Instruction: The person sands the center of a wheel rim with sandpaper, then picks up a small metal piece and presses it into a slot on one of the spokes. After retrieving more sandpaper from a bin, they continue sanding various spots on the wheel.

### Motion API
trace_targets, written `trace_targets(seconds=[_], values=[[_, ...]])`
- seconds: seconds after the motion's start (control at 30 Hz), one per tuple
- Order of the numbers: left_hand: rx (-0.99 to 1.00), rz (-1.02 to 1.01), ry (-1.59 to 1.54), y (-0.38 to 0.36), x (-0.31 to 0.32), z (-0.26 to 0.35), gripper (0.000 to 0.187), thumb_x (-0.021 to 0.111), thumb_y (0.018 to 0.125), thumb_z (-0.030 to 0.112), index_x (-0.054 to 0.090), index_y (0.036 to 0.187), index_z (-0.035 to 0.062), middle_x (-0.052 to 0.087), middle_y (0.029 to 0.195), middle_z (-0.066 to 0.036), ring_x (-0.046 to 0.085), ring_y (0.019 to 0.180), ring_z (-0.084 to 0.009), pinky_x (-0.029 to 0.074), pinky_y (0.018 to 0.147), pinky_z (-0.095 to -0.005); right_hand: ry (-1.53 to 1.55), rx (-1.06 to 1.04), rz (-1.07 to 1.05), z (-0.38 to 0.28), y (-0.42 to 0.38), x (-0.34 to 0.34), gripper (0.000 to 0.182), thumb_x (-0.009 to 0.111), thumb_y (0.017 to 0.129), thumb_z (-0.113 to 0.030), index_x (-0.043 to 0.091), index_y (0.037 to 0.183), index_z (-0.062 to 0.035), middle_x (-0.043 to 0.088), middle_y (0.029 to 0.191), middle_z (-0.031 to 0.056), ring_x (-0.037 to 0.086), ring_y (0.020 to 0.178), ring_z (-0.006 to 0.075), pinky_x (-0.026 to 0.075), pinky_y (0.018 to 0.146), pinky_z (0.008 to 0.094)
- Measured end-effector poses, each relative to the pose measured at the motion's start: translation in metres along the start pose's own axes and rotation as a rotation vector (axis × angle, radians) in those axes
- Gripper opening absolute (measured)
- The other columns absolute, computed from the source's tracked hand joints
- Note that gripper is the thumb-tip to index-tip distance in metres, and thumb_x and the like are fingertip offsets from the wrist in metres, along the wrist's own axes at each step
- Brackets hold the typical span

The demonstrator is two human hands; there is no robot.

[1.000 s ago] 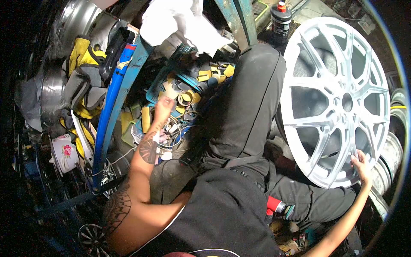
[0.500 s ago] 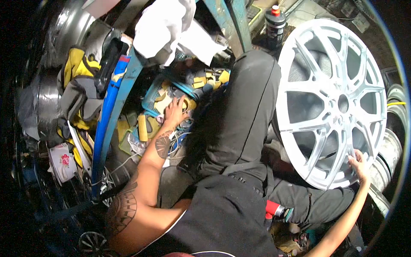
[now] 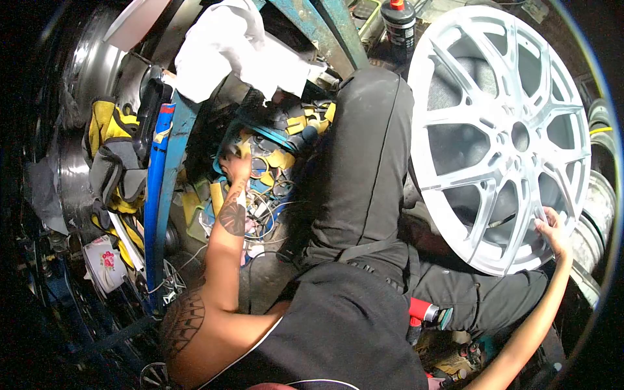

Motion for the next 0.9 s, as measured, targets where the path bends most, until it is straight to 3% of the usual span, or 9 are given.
trace_targets(seconds=[0.07, 0.17, 0.2, 0.27, 0.3, 0.37, 0.57, 0.73, 0.9], values=[[0.072, 0.048, 0.366, -0.022, -0.025, 0.030, 0.074, 0.075, 0.086, 0.035, 0.047, 0.151, 0.0126, 0.046, 0.143, -0.031, 0.048, 0.130, -0.0440, 0.041, 0.104, -0.0557, 0.010, 0.024, -0.008, 0.003, 0.001, -0.002, 0.044, 0.075, 0.092, -0.015, 0.057, 0.130, -0.0031, 0.064, 0.098, -0.0003, 0.059, 0.081, 0.0105, 0.048, 0.071, 0.0272], [0.363, 0.027, 0.202, -0.046, -0.048, 0.099, 0.054, 0.068, 0.089, 0.023, 0.058, 0.141, 0.0140, 0.047, 0.145, -0.024, 0.047, 0.130, -0.0400, 0.040, 0.101, -0.0550, -0.021, 0.054, 0.006, 0.008, 0.001, -0.008, 0.046, 0.075, 0.092, -0.013, 0.056, 0.133, -0.0029, 0.064, 0.101, 0.0002, 0.059, 0.083, 0.0104, 0.049, 0.073, 0.0271], [0.470, -0.137, 0.174, -0.050, -0.022, 0.109, 0.045, 0.061, 0.091, 0.013, 0.063, 0.136, 0.0156, 0.053, 0.142, -0.015, 0.049, 0.128, -0.0347, 0.041, 0.099, -0.0532, -0.041, 0.066, 0.011, 0.009, 0.000, -0.009, 0.047, 0.075, 0.092, -0.013, 0.055, 0.134, -0.0032, 0.064, 0.102, 0.0003, 0.060, 0.083, 0.0105, 0.050, 0.074, 0.0272], [0.664, -0.345, 0.167, -0.079, 0.017, 0.129, 0.041, 0.059, 0.093, 0.018, 0.064, 0.134, 0.0145, 0.072, 0.114, -0.018, 0.067, 0.107, -0.0354, 0.046, 0.096, -0.0497, -0.029, 0.046, -0.007, 0.009, 0.001, -0.007, 0.049, 0.075, 0.092, -0.014, 0.055, 0.136, -0.0036, 0.065, 0.103, 0.0003, 0.060, 0.085, 0.0106, 0.050, 0.076, 0.0275], [0.413, -0.591, 0.159, -0.083, 0.049, 0.110, 0.046, 0.060, 0.095, 0.029, 0.059, 0.138, 0.0129, 0.072, 0.114, -0.024, 0.070, 0.102, -0.0418, 0.051, 0.090, -0.0514, -0.024, 0.033, -0.011, 0.009, 0.002, -0.007, 0.050, 0.074, 0.092, -0.015, 0.054, 0.136, -0.0035, 0.066, 0.103, 0.0003, 0.060, 0.085, 0.0106, 0.050, 0.076, 0.0276], [0.133, -0.621, -0.036, -0.082, 0.078, 0.088, 0.055, 0.063, 0.094, 0.039, 0.054, 0.143, 0.0131, 0.070, 0.121, -0.025, 0.070, 0.107, -0.0428, 0.053, 0.087, -0.0538, -0.026, 0.047, 0.010, 0.007, 0.001, -0.006, 0.052, 0.075, 0.091, -0.016, 0.054, 0.137, -0.0033, 0.066, 0.102, 0.0002, 0.060, 0.084, 0.0107, 0.049, 0.075, 0.0276], [0.062, -0.577, -0.120, -0.081, 0.089, 0.077, 0.046, 0.065, 0.093, 0.049, 0.058, 0.128, 0.0191, 0.074, 0.114, -0.018, 0.070, 0.103, -0.0426, 0.053, 0.085, -0.0532, -0.052, 0.043, 0.051, 0.006, 0.000, -0.009, 0.051, 0.079, 0.088, -0.020, 0.057, 0.131, -0.0044, 0.064, 0.092, -0.0001, 0.060, 0.078, 0.0112, 0.048, 0.071, 0.0279], [0.025, -0.609, -0.013, -0.074, 0.092, 0.066, 0.040, 0.063, 0.094, 0.053, 0.072, 0.095, 0.0147, 0.075, 0.096, -0.019, 0.071, 0.098, -0.0422, 0.054, 0.083, -0.0532, -0.032, 0.065, 0.055, 0.005, 0.000, -0.008, 0.050, 0.080, 0.086, -0.022, 0.059, 0.128, -0.0054, 0.064, 0.089, -0.0006, 0.059, 0.076, 0.0113, 0.048, 0.070, 0.0278], [0.176, -0.499, 0.008, -0.073, 0.076, 0.072, 0.037, 0.061, 0.097, 0.049, 0.073, 0.094, 0.0145, 0.075, 0.094, -0.019, 0.071, 0.092, -0.0422, 0.055, 0.076, -0.0536, -0.006, 0.036, 0.052, 0.015, 0.004, -0.011, 0.050, 0.080, 0.087, -0.021, 0.058, 0.130, -0.0059, 0.064, 0.089, -0.0006, 0.059, 0.077, 0.0111, 0.048, 0.070, 0.0277]])
Point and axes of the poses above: each hand's wrist, its own y-axis towards the middle knuckle, its own x-axis out of the palm, z = x × y, the point moved 10 cm from there along y, towards the middle knuckle
